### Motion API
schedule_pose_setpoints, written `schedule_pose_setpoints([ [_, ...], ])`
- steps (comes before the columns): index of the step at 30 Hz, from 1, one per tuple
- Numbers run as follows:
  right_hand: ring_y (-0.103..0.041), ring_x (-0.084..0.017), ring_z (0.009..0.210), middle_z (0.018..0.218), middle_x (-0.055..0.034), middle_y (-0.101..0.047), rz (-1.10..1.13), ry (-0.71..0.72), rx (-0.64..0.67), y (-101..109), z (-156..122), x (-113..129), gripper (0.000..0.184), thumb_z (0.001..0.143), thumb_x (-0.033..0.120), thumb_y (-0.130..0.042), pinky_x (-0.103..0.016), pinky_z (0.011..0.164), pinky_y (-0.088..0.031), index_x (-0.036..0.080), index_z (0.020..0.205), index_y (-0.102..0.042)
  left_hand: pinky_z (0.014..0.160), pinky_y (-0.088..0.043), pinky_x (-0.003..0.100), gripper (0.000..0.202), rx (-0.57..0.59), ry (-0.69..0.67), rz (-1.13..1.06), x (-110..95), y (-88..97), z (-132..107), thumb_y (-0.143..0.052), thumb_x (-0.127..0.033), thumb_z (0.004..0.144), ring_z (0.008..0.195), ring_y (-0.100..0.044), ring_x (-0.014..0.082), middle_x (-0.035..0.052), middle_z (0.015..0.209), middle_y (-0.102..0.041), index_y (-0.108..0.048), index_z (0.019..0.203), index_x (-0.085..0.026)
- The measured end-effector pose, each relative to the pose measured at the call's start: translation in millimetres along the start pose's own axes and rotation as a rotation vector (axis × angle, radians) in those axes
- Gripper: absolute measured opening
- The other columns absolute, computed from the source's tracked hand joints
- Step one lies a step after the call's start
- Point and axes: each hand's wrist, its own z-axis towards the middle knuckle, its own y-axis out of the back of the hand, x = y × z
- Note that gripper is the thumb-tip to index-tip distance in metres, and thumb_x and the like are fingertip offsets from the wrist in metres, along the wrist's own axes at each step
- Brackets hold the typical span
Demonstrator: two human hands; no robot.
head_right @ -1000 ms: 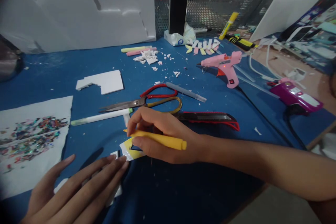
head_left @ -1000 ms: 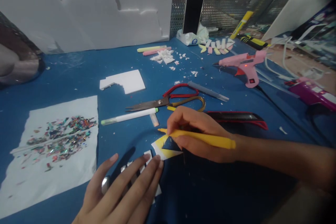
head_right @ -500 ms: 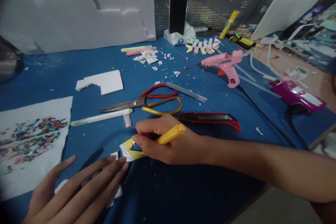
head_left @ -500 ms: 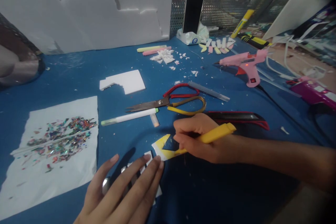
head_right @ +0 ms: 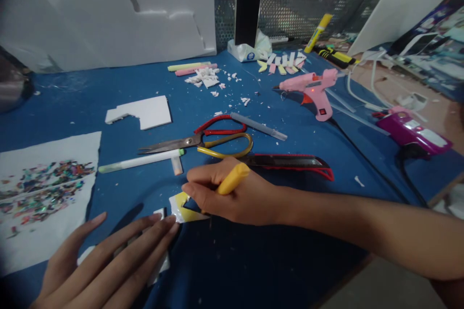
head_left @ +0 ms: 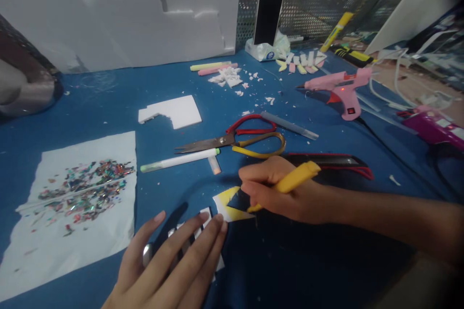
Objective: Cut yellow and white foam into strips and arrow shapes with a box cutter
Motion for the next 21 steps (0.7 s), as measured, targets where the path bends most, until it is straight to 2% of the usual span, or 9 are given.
schedule_pose_setpoints([
  [5, -0.036, -0.007, 0.058, 0.062, 0.0046, -0.037, 0.021, -0.025, -0.015, 1.1, -0.8, -1.4, 0.036, 0.095, 0.030, -0.046, -0.020, 0.052, -0.031, 0.017, 0.063, -0.036, 0.118, -0.015, 0.045, 0.034, -0.005, 0.021, -0.021, 0.3, 0.2, 0.3, -0.041, -0.020, 0.095, 0.115, -0.054, 0.0184, -0.0015, 0.131, -0.059, -0.059, 0.123, -0.016],
  [10, -0.035, -0.006, 0.053, 0.059, 0.0050, -0.035, 0.090, 0.007, 0.076, 2.1, -1.3, -2.1, 0.038, 0.096, 0.030, -0.043, -0.020, 0.049, -0.029, 0.017, 0.061, -0.035, 0.119, -0.015, 0.045, 0.035, 0.006, 0.026, -0.019, -0.1, 1.0, -0.1, -0.036, -0.026, 0.098, 0.116, -0.053, 0.0181, -0.0020, 0.132, -0.058, -0.060, 0.122, -0.018],
  [13, -0.036, -0.007, 0.057, 0.062, 0.0043, -0.038, 0.079, -0.019, 0.038, 2.3, -1.1, -2.0, 0.037, 0.096, 0.033, -0.045, -0.020, 0.052, -0.031, 0.016, 0.063, -0.038, 0.119, -0.015, 0.045, 0.034, 0.007, 0.017, -0.020, 0.2, 0.8, 0.1, -0.039, -0.024, 0.096, 0.116, -0.053, 0.0190, -0.0013, 0.133, -0.057, -0.061, 0.121, -0.017],
  [18, -0.038, -0.006, 0.055, 0.060, 0.0045, -0.040, 0.131, 0.013, 0.100, 2.1, -1.1, -4.1, 0.037, 0.095, 0.028, -0.046, -0.019, 0.050, -0.030, 0.016, 0.062, -0.039, 0.118, -0.014, 0.046, 0.034, 0.003, 0.004, -0.029, 1.2, 0.7, -0.3, -0.041, -0.023, 0.095, 0.116, -0.052, 0.0199, -0.0004, 0.133, -0.057, -0.060, 0.122, -0.016],
  [21, -0.037, -0.006, 0.057, 0.062, 0.0046, -0.039, 0.097, -0.014, 0.056, 1.8, -1.3, -5.8, 0.035, 0.094, 0.031, -0.049, -0.020, 0.051, -0.029, 0.016, 0.063, -0.041, 0.118, -0.014, 0.047, 0.033, 0.025, 0.004, -0.012, 1.1, 1.6, -0.7, -0.044, -0.021, 0.094, 0.117, -0.052, 0.0197, -0.0002, 0.133, -0.057, -0.060, 0.122, -0.017],
])
